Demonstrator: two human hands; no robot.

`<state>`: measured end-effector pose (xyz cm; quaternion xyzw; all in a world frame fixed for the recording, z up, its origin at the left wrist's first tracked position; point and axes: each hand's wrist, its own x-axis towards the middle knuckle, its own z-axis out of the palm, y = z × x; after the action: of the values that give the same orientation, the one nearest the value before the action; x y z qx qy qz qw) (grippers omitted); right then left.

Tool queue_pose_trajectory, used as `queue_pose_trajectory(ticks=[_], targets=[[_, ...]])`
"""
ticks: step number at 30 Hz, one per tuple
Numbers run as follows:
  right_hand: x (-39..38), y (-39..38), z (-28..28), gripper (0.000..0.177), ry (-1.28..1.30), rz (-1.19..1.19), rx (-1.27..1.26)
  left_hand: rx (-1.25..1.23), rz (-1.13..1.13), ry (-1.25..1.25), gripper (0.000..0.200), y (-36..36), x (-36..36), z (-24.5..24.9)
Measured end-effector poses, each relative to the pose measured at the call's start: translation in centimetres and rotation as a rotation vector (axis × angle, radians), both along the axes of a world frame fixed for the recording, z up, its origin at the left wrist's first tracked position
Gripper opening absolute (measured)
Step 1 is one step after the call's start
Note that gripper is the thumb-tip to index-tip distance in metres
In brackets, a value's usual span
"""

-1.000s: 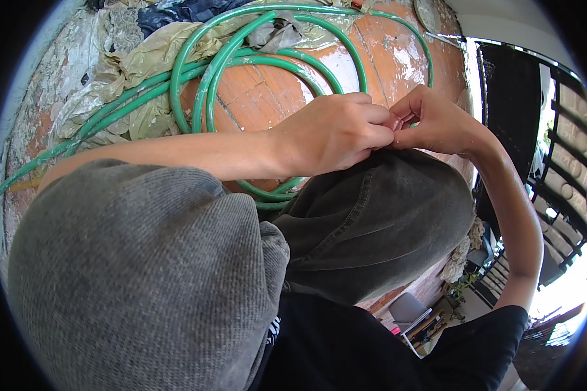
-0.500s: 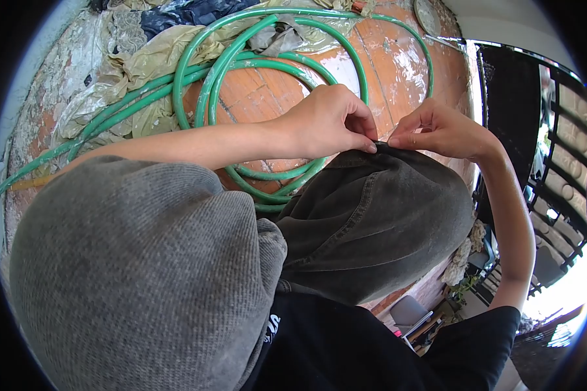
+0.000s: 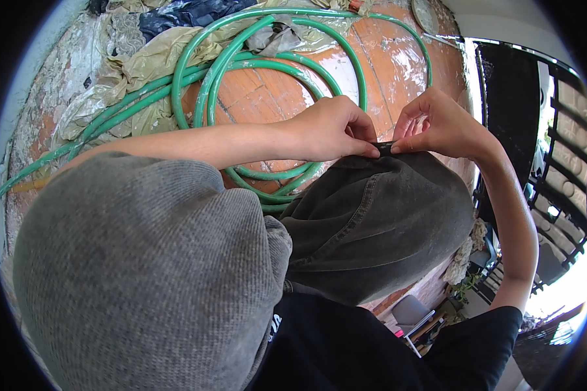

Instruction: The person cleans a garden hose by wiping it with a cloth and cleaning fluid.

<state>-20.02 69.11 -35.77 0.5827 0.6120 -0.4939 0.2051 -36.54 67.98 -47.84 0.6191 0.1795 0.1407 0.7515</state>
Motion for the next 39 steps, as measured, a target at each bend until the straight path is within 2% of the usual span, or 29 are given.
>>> queue_pose_trajectory(ticks=[2, 7, 11, 13, 16, 22, 25, 31, 39], targets=[[0.1, 0.2, -0.1, 0.014, -0.053, -0.001, 0.008, -0.017, 0.01, 0.021, 0.023, 0.1, 0.1, 0.3], [-0.1, 0.1, -0.6, 0.017, 0.062, -0.133, -0.094, -0.098, 0.044, 0.032, 0.022, 0.0, 0.0, 0.0], [-0.7, -0.2, -1.5, 0.019, 0.053, -0.084, -0.059, -0.113, -0.007, 0.089, 0.018, 0.1, -0.1, 0.0], [-0.8, -0.3, -1.8, 0.021, -0.092, -0.146, -0.073, -0.134, -0.003, 0.106, 0.018, 0.1, -0.2, 0.1], [-0.6, -0.3, -1.7, 0.022, -0.058, -0.215, -0.133, -0.116, -0.025, 0.072, 0.018, 0.4, -0.3, 0.4], [-0.6, 0.1, -1.6, 0.02, -0.021, -0.144, -0.15, -0.107, -0.045, 0.114, 0.018, 0.3, -0.2, 0.3], [-0.6, -0.1, -2.0, 0.018, -0.022, -0.138, -0.13, -0.188, 0.006, 0.059, 0.02, 0.2, -0.2, 0.0], [-0.4, 0.3, -1.5, 0.016, 0.001, -0.236, -0.254, -0.18, -0.013, 0.067, 0.019, 0.4, -0.2, 0.2], [0.1, 0.4, -1.7, 0.018, 0.011, -0.226, -0.269, -0.21, -0.067, 0.12, 0.017, 0.6, -0.4, 0.5]])
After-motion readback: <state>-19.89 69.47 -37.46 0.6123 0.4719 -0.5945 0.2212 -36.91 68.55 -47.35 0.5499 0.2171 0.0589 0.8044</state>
